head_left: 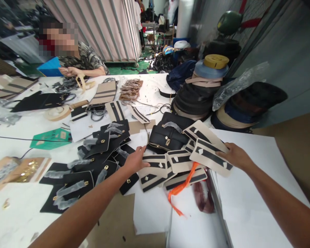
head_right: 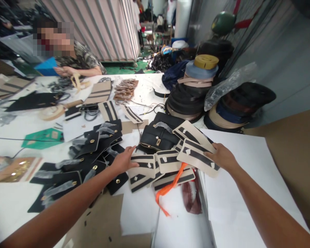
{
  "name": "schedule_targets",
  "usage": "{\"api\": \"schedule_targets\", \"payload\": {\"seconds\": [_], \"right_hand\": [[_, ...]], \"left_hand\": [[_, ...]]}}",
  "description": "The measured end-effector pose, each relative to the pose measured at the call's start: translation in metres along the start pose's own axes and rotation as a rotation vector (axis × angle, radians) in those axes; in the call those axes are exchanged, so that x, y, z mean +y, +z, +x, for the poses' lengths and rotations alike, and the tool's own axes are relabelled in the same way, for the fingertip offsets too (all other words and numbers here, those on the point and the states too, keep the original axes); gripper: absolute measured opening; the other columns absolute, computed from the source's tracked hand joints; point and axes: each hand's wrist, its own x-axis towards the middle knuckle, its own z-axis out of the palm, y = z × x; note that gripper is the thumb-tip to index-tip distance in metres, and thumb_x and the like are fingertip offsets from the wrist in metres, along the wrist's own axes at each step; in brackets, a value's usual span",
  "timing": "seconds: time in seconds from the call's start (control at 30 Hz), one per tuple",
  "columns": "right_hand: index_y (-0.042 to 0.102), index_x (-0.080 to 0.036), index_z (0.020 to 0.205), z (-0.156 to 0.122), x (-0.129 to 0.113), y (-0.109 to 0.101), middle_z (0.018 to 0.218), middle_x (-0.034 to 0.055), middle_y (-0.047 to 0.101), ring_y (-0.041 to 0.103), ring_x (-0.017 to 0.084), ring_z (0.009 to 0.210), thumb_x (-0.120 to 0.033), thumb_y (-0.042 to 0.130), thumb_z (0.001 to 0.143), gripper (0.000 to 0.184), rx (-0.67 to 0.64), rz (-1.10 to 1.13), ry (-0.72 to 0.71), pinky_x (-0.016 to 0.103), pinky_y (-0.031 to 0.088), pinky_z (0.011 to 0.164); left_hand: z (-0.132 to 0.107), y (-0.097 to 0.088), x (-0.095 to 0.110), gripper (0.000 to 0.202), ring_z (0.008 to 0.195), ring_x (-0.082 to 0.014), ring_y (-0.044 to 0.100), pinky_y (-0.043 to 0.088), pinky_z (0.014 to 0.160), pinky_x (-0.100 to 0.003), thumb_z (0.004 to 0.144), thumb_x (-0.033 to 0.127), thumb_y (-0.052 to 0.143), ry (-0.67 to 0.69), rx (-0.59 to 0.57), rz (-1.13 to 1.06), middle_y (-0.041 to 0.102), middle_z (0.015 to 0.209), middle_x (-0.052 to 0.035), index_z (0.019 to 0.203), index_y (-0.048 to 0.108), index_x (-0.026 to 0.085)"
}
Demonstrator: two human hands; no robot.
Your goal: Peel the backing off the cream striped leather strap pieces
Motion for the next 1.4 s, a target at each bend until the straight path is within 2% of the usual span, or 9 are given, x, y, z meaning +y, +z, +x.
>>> {"api": "schedule_targets", "payload": {"seconds": [0.17, 0.27, 0.37, 0.47, 0.67, 0.8, 0.97, 1.1, 1.4], "right_hand": [[0.069, -0.020, 0.117, -0.022, -0.007, -0.022, 0.098, 0.0120, 0.081, 0.076, 0.031, 0.078, -0.047, 0.085, 0.070, 0.057, -0.286, 0.699, 0.149, 0.039, 0.061, 0.067], [0.070, -0.018, 0.113, -0.041, -0.008, -0.022, 0.095, 0.0133, 0.081, 0.078, 0.031, 0.074, -0.040, 0.087, 0.071, 0.050, -0.370, 1.039, 0.251, 0.041, 0.063, 0.066], [0.070, -0.019, 0.114, -0.066, -0.008, 0.000, 0.096, 0.0128, 0.082, 0.079, 0.032, 0.079, -0.038, 0.084, 0.076, 0.044, -0.294, 1.205, 0.298, 0.042, 0.066, 0.070], [0.071, -0.019, 0.111, -0.099, -0.013, 0.037, 0.105, 0.0127, 0.081, 0.079, 0.032, 0.091, -0.040, 0.083, 0.078, 0.041, -0.288, 1.333, 0.366, 0.044, 0.066, 0.082], [0.074, -0.013, 0.104, -0.160, -0.028, 0.082, 0.086, 0.0184, 0.081, 0.078, 0.038, 0.070, -0.063, 0.070, 0.084, 0.054, -0.539, 1.343, 0.435, 0.055, 0.065, 0.065], [0.076, -0.023, 0.100, -0.191, -0.026, 0.091, 0.099, 0.0081, 0.082, 0.079, 0.031, 0.091, -0.052, 0.083, 0.076, 0.038, -0.237, 1.542, 0.391, 0.044, 0.063, 0.089], [0.076, -0.024, 0.111, -0.235, -0.047, 0.129, 0.112, 0.0090, 0.080, 0.071, 0.035, 0.115, -0.054, 0.080, 0.080, 0.044, -0.450, 1.470, 0.283, 0.050, 0.054, 0.106], [0.073, -0.019, 0.119, -0.254, -0.080, 0.156, 0.116, 0.0105, 0.079, 0.069, 0.038, 0.118, -0.058, 0.084, 0.073, 0.060, -0.443, 1.331, 0.213, 0.050, 0.054, 0.105], [0.077, -0.014, 0.116, -0.289, -0.147, 0.134, 0.098, 0.0108, 0.081, 0.075, 0.035, 0.100, -0.046, 0.094, 0.065, 0.062, -0.655, 1.607, 0.062, 0.051, 0.054, 0.098]], "left_hand": [[-0.006, -0.001, 0.007, 0.050, 0.113, -0.0360, 0.067, 0.048, 0.100, -0.040, 0.070, 0.044, 0.082, 0.038, -0.225, -0.102, 0.075, 0.110, -0.0077, 0.117, 0.075, 0.029], [0.001, -0.009, 0.020, 0.033, 0.115, -0.0350, 0.066, 0.048, 0.102, -0.038, 0.059, 0.035, 0.088, 0.116, -0.276, -0.206, 0.076, 0.109, -0.0069, 0.090, 0.080, 0.026], [0.007, -0.016, 0.030, 0.034, 0.117, -0.0320, 0.065, 0.050, 0.101, -0.033, 0.056, 0.037, 0.089, 0.207, -0.304, -0.434, 0.075, 0.117, -0.0062, 0.086, 0.080, 0.023], [0.003, -0.010, 0.035, 0.035, 0.100, -0.0278, 0.072, 0.055, 0.088, -0.032, 0.069, 0.046, 0.080, 0.125, -0.405, -0.577, 0.079, 0.099, -0.0024, 0.092, 0.079, 0.020], [-0.027, 0.021, 0.037, 0.046, 0.098, -0.0280, 0.073, 0.057, 0.085, -0.033, 0.066, 0.034, 0.080, 0.018, -0.305, -0.681, 0.079, 0.101, -0.0031, 0.108, 0.071, 0.019], [-0.047, 0.024, 0.037, 0.068, 0.103, -0.0305, 0.072, 0.057, 0.088, -0.037, 0.061, 0.034, 0.085, -0.077, -0.247, -0.769, 0.078, 0.109, -0.0067, 0.125, 0.064, 0.020], [-0.087, 0.025, 0.050, 0.052, 0.095, -0.0318, 0.075, 0.059, 0.087, -0.041, 0.067, 0.045, 0.082, -0.155, -0.478, -1.147, 0.080, 0.103, -0.0080, 0.111, 0.072, 0.018], [-0.135, 0.029, 0.067, 0.049, 0.094, -0.0324, 0.075, 0.060, 0.086, -0.042, 0.071, 0.042, 0.081, -0.214, -0.485, -1.255, 0.080, 0.099, -0.0082, 0.113, 0.073, 0.019], [-0.215, -0.016, 0.060, 0.053, 0.087, -0.0336, 0.076, 0.060, 0.080, -0.040, 0.064, 0.023, 0.085, -0.425, -0.360, -1.485, 0.081, 0.092, -0.0103, 0.115, 0.075, 0.014]]}}
